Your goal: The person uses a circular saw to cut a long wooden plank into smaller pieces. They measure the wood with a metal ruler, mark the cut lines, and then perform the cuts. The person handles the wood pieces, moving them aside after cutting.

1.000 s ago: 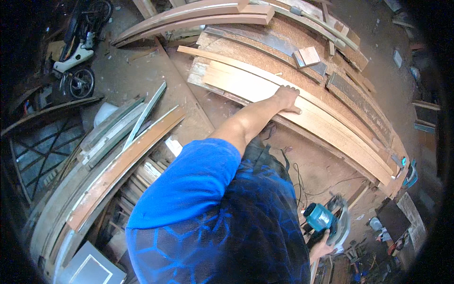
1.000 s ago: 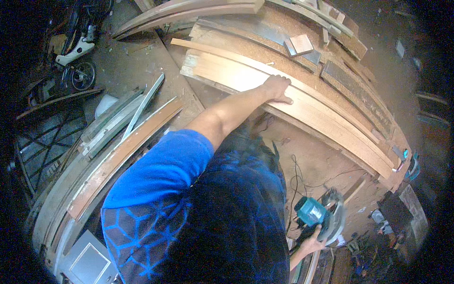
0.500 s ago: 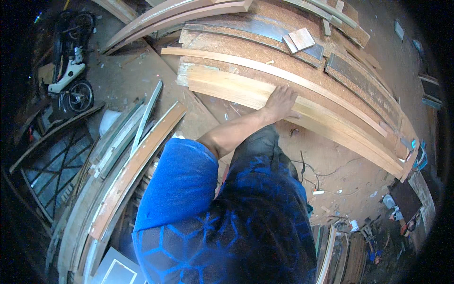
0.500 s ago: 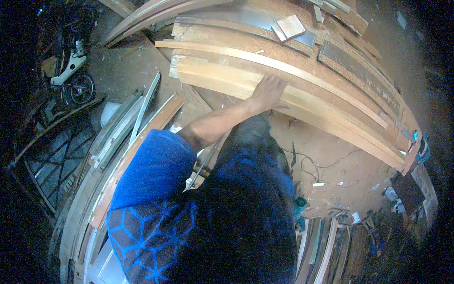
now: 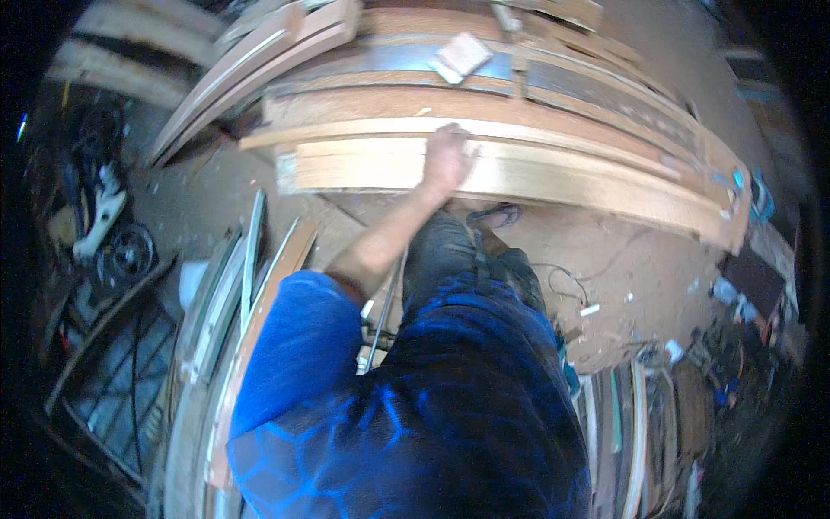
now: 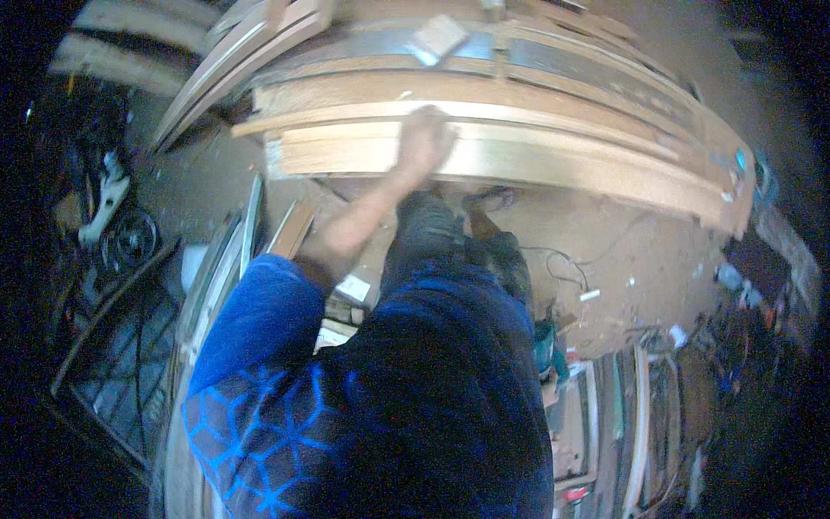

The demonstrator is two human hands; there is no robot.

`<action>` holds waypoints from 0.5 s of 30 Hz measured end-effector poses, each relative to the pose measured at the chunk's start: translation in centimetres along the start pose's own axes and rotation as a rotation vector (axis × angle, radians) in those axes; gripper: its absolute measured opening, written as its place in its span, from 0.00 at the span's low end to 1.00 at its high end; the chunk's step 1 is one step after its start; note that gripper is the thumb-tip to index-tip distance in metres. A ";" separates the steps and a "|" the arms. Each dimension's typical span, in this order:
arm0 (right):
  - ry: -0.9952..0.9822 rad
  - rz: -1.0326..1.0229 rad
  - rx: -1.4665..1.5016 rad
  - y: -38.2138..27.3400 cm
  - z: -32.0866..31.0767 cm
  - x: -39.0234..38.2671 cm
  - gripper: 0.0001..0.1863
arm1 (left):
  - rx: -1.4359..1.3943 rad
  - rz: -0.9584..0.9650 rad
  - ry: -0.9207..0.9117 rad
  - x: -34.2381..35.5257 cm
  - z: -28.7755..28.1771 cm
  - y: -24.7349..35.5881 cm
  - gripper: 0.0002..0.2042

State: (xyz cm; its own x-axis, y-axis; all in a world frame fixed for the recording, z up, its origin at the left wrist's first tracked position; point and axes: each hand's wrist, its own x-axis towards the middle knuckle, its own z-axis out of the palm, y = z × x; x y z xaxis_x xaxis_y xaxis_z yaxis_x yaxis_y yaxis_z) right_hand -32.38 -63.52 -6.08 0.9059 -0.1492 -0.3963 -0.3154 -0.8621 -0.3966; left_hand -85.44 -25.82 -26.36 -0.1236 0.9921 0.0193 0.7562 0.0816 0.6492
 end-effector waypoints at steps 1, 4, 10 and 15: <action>0.015 0.010 0.008 0.2 0.4 0.1 0.12 | 0.019 -0.035 0.086 0.6 -0.8 0.2 0.16; -0.075 -0.078 0.147 -0.2 1.3 0.3 0.12 | -0.163 -0.331 -0.174 2.6 -4.0 0.5 0.17; -0.127 -0.258 0.135 -3.8 0.9 1.9 0.09 | 0.004 -0.209 -0.244 4.0 -1.4 4.0 0.20; -0.126 -0.499 0.302 -3.0 1.9 13.5 0.10 | -0.320 -0.227 -0.278 3.1 7.3 8.5 0.15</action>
State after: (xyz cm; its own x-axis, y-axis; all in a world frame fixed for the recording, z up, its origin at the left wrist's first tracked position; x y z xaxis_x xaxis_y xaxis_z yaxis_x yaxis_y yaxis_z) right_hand -19.79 -62.04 -11.85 0.9309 0.3127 -0.1890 0.0566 -0.6344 -0.7709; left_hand -74.68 -21.32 -26.37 -0.0530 0.9441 -0.3254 0.4889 0.3087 0.8159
